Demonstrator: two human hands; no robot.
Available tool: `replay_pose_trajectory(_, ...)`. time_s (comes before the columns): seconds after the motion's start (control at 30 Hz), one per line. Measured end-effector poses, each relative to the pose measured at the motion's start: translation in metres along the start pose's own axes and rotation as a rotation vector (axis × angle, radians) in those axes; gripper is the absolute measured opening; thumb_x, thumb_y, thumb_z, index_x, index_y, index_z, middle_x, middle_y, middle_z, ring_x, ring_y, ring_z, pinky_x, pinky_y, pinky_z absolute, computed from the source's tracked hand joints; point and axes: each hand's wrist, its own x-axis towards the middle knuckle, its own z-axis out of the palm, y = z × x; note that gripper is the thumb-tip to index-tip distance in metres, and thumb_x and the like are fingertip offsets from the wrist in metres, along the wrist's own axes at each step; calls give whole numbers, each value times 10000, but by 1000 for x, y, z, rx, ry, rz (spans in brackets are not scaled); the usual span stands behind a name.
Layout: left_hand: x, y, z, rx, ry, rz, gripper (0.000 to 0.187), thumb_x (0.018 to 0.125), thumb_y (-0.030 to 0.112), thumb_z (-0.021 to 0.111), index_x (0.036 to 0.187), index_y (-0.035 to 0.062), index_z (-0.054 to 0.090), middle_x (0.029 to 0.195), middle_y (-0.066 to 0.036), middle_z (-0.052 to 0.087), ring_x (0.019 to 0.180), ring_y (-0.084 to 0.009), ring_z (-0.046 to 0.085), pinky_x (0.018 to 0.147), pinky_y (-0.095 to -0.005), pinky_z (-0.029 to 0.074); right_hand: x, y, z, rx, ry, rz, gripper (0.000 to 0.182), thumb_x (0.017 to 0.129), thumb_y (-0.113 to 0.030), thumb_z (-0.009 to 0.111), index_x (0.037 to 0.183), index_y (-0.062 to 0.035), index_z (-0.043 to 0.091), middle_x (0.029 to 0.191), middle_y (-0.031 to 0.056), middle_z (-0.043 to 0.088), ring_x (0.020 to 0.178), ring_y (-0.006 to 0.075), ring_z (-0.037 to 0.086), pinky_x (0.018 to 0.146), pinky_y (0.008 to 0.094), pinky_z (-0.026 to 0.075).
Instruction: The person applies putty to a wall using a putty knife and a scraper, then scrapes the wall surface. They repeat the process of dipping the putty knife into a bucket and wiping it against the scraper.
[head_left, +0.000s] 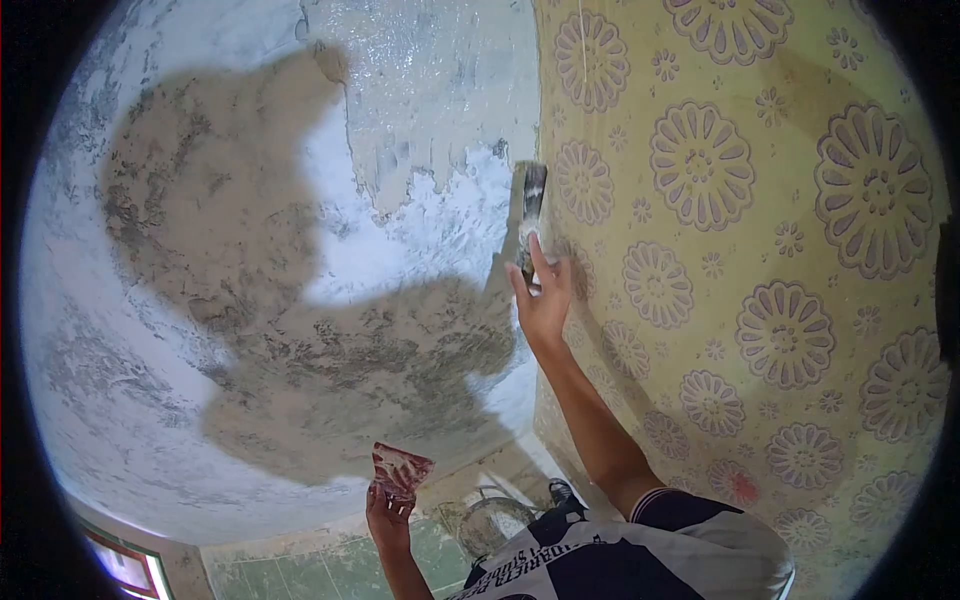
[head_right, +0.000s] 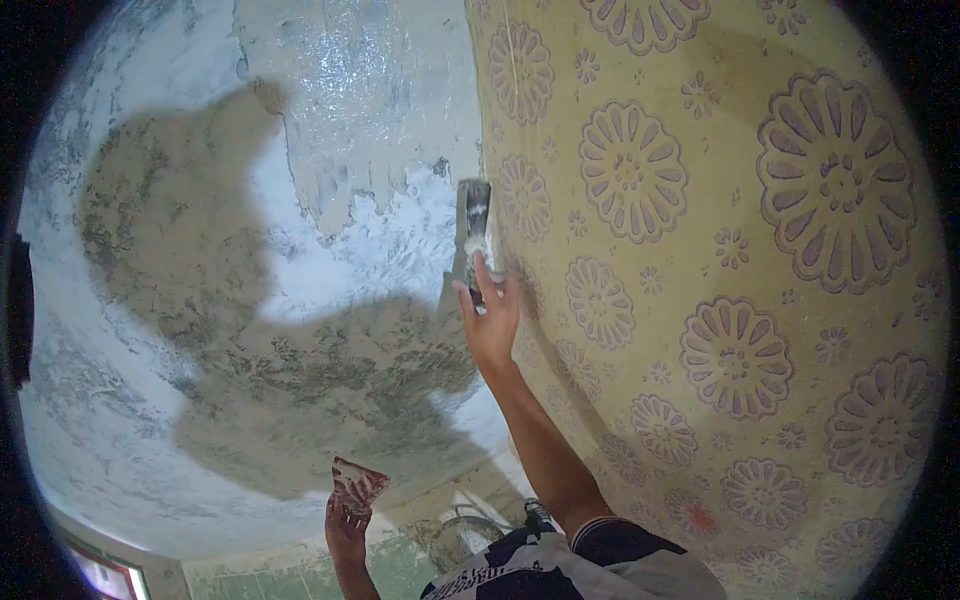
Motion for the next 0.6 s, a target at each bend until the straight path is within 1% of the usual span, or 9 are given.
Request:
replay_pose_trajectory(0.03, 0, 0, -1, 12, 26, -20, 444, 1029, 296, 510, 1430, 115, 449, 1386, -125, 552, 1240, -289, 570, 946, -467, 533, 9, -5, 3, 70, -6, 12, 559, 882, -198, 765, 1412, -189, 589, 950, 117, 495, 820, 266, 548, 725, 392, 494)
replay_pose_trajectory(0.17, 1, -6, -3, -3, -5, -6, 453, 1019, 300, 529, 1428, 121, 451, 1404, -130, 530, 1231, -290, 568, 951, -461, 533, 31, -12, 13, 35, -39, -75, 557, 884, -210, 764, 1412, -180, 589, 958, 125, 500, 818, 275, 547, 736, 393, 495)
replay_pose_trajectory(0.23, -1, -8, -1, -48, -2, 8, 434, 1023, 287, 519, 1416, 114, 459, 1381, -122, 549, 1186, -286, 592, 940, -461, 539, 29, -6, 18, -2, -49, -99, 559, 882, -227, 766, 1411, -187, 589, 970, 132, 504, 826, 284, 552, 748, 396, 494)
replay_pose_trajectory(0.27, -1, -7, -1, -47, -2, 8, 434, 1023, 287, 519, 1416, 114, 459, 1381, -122, 549, 1186, -286, 592, 940, -461, 539, 25, -2, 18, -2, -48, -99, 559, 882, -227, 766, 1411, -187, 589, 970, 132, 504, 826, 284, 552, 748, 396, 494)
replay_pose_trajectory(0.33, -1, -6, 1, -72, -17, 0, 436, 1025, 276, 517, 1423, 113, 452, 1361, -113, 563, 1171, -277, 599, 939, -463, 539, 12, 11, 15, -108, -50, -6, 560, 876, -219, 770, 1407, -198, 593, 979, 136, 504, 839, 292, 559, 756, 397, 493)
replay_pose_trajectory(0.37, 0, -6, 0, -74, -16, -1, 436, 1025, 276, 517, 1423, 113, 452, 1361, -113, 563, 1171, -277, 599, 939, -463, 539, 5, 18, 13, -108, -52, -7, 560, 876, -219, 770, 1407, -198, 593, 979, 136, 504, 839, 292, 559, 756, 397, 493)
replay_pose_trajectory(0.43, 1, -4, -1, -50, -14, -4, 462, 1014, 274, 528, 1435, 109, 437, 1391, -112, 550, 1193, -286, 594, 940, -474, 539, -6, 24, 5, -88, 6, -53, 574, 842, -120, 799, 1384, -127, 610, 920, 110, 463, 776, 230, 504, 644, 337, 476)
replay_pose_trajectory(0.57, -2, 1, 3, -39, -33, 15, 441, 1022, 251, 511, 1432, 106, 436, 1396, -108, 549, 1173, -287, 609, 930, -473, 544, -11, 25, 3, -84, 37, -85, 574, 845, -118, 797, 1386, -126, 607, 915, 110, 463, 783, 224, 505, 624, 319, 510)
replay_pose_trajectory(0.6, -7, 7, 16, -74, 30, 10, 367, 1016, 219, 510, 1363, 106, 476, 1291, -91, 602, 1069, -257, 648, 880, -464, 555, -4, 19, 5, -53, 38, -69, 570, 847, -117, 795, 1385, -121, 605, 918, 110, 465, 784, 218, 510, 609, 307, 535)
